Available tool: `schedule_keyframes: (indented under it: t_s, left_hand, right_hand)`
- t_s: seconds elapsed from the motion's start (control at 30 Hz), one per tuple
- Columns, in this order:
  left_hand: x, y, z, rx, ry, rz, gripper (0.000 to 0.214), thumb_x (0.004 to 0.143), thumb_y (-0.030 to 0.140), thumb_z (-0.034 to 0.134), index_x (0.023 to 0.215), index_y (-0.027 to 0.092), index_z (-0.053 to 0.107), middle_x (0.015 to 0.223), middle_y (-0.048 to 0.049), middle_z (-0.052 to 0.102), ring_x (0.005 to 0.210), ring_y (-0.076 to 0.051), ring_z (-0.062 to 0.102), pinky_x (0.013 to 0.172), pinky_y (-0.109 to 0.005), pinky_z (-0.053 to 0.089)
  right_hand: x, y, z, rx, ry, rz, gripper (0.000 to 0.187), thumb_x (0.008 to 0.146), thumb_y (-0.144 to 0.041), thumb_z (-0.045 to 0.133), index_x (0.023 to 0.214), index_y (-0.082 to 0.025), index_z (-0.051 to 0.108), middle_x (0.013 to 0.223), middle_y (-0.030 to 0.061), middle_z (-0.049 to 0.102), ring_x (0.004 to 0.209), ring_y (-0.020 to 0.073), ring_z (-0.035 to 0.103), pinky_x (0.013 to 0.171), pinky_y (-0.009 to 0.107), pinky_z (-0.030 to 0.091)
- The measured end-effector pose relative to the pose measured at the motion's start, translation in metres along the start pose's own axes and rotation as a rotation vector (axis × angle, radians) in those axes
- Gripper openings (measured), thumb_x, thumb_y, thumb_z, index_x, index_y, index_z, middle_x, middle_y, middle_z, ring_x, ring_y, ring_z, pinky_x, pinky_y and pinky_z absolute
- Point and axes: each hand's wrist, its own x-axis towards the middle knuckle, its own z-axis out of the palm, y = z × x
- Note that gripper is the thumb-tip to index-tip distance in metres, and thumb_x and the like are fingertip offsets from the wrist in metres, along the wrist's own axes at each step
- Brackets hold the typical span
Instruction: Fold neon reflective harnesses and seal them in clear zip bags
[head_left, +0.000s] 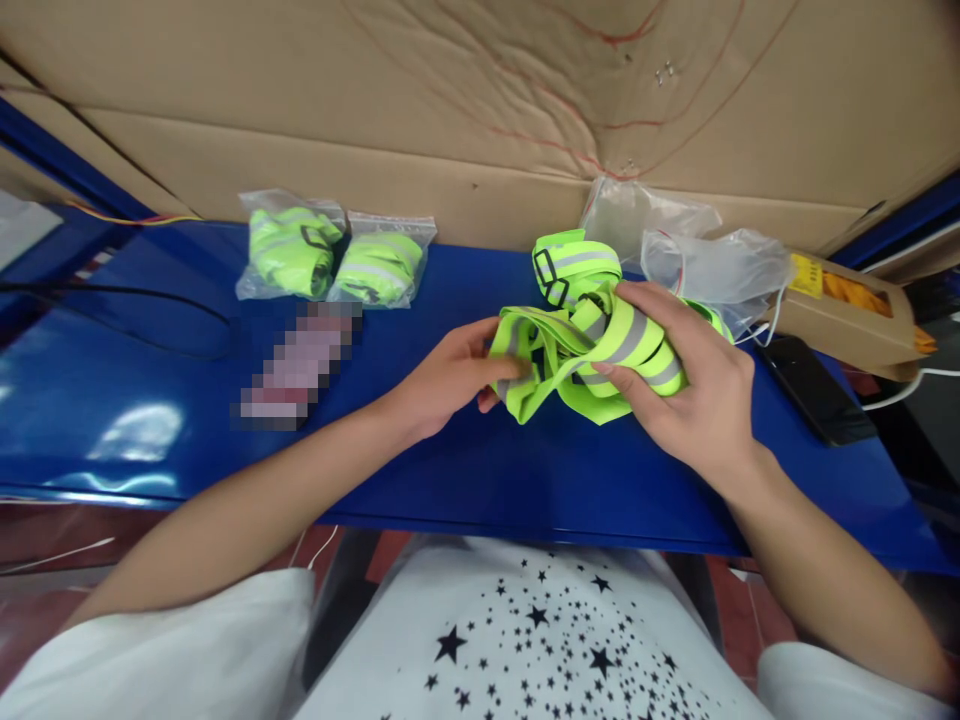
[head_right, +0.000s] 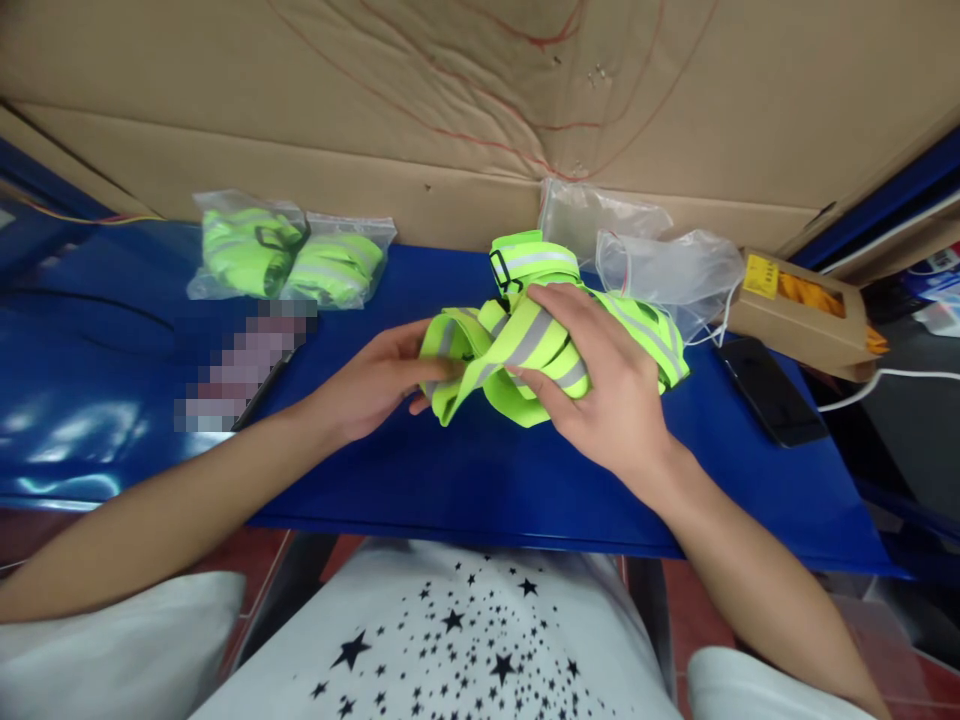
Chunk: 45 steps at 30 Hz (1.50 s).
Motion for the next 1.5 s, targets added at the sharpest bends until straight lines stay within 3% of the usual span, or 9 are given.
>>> schedule_keyframes:
  t_s: [0.17, 0.4, 0.53, 0.67, 0.77, 0.87, 1.1, 1.27, 1.5]
  left_hand:
    - [0.011, -0.01, -0.011, 0.08, 0.114, -0.086, 0.019, 0.079, 0.023, 0.066, 0.084, 0.021, 0.048, 0.058, 0.0049, 0.052, 0.043, -0.011, 0.049, 0.039, -0.021, 0.037]
    - [0.001, -0.018, -0.008, 1.211, 0.309, 0.615, 0.02, 0.088, 0.022, 0.064, 0.106, 0.02, 0.057, 0.12, -0.012, 0.059, 0.094, -0.023, 0.065, 0.069, -0.032, 0.055]
    - [-0.005, -0.021, -0.004, 1.054, 0.138, 0.982, 0.034, 0.09, 0.017, 0.061, 0.123, 0.02, 0.052, 0.127, -0.0145, 0.056, 0.119, -0.027, 0.059, 0.1, -0.045, 0.055]
    - [-0.008, -0.017, -0.004, 0.649, 0.168, 1.094, 0.061, 0.086, 0.04, 0.074, 0.138, 0.023, 0.047, 0.145, -0.0155, 0.049, 0.14, -0.033, 0.047, 0.116, -0.057, 0.045]
    - [-0.012, -0.01, -0.002, 0.484, -0.006, 0.928, 0.1, 0.077, 0.052, 0.086, 0.157, 0.029, 0.031, 0.16, -0.0136, 0.04, 0.148, -0.035, 0.042, 0.122, -0.058, 0.039]
    - [-0.018, -0.007, 0.006, 0.395, -0.215, 0.662, 0.105, 0.077, 0.048, 0.088, 0.16, 0.034, 0.026, 0.164, -0.0107, 0.037, 0.148, -0.035, 0.044, 0.119, -0.054, 0.045]
    - [-0.025, -0.016, 0.027, 0.156, -0.263, 0.184, 0.077, 0.078, 0.039, 0.087, 0.142, 0.022, 0.05, 0.14, -0.0132, 0.063, 0.129, -0.033, 0.062, 0.105, -0.046, 0.056]
    - [-0.021, -0.013, 0.027, 0.135, -0.163, 0.178, 0.072, 0.075, 0.042, 0.087, 0.135, 0.018, 0.055, 0.13, -0.013, 0.069, 0.123, -0.033, 0.064, 0.097, -0.041, 0.057]
    - [-0.023, -0.015, 0.028, 0.141, -0.384, 0.015, 0.037, 0.081, 0.042, 0.083, 0.107, 0.017, 0.072, 0.109, -0.0075, 0.075, 0.115, -0.028, 0.068, 0.099, -0.041, 0.057]
  right_hand:
    - [-0.003, -0.005, -0.001, 0.029, 0.02, -0.026, 0.051, 0.093, -0.037, 0.072, 0.141, -0.027, 0.06, 0.14, 0.0079, 0.067, 0.132, 0.0344, 0.062, 0.114, 0.053, 0.051]
    - [0.004, 0.008, -0.006, 0.145, 0.133, 0.256, 0.043, 0.091, -0.04, 0.075, 0.131, -0.024, 0.068, 0.125, 0.0063, 0.074, 0.111, 0.0278, 0.071, 0.095, 0.045, 0.061]
    - [0.007, 0.014, -0.008, 0.193, 0.077, 0.248, 0.045, 0.09, -0.041, 0.075, 0.132, -0.027, 0.067, 0.126, 0.0043, 0.073, 0.113, 0.0275, 0.071, 0.098, 0.045, 0.06]
    - [0.005, 0.004, -0.01, 0.19, -0.042, 0.107, 0.049, 0.091, -0.038, 0.075, 0.138, -0.03, 0.063, 0.137, 0.0039, 0.069, 0.126, 0.0301, 0.066, 0.108, 0.046, 0.056]
    - [-0.001, -0.006, -0.005, 0.201, -0.176, -0.078, 0.057, 0.092, -0.037, 0.074, 0.145, -0.028, 0.057, 0.144, 0.0061, 0.065, 0.133, 0.0308, 0.062, 0.113, 0.047, 0.052]
    - [-0.007, -0.012, 0.003, 0.176, -0.186, -0.184, 0.06, 0.092, -0.031, 0.07, 0.148, -0.022, 0.053, 0.149, 0.0128, 0.06, 0.137, 0.0315, 0.059, 0.115, 0.048, 0.05]
    - [-0.008, -0.02, 0.01, 0.246, -0.16, 0.059, 0.054, 0.093, -0.038, 0.072, 0.143, -0.024, 0.058, 0.142, 0.0087, 0.065, 0.129, 0.0288, 0.064, 0.11, 0.044, 0.055]
    - [-0.006, -0.024, 0.009, 0.235, -0.181, 0.055, 0.063, 0.089, -0.052, 0.075, 0.144, -0.025, 0.058, 0.143, 0.0091, 0.065, 0.13, 0.0296, 0.064, 0.111, 0.044, 0.055]
    - [-0.005, -0.022, 0.007, 0.079, -0.172, -0.053, 0.067, 0.088, -0.054, 0.075, 0.145, -0.023, 0.058, 0.147, 0.0122, 0.061, 0.137, 0.0339, 0.059, 0.117, 0.051, 0.049]
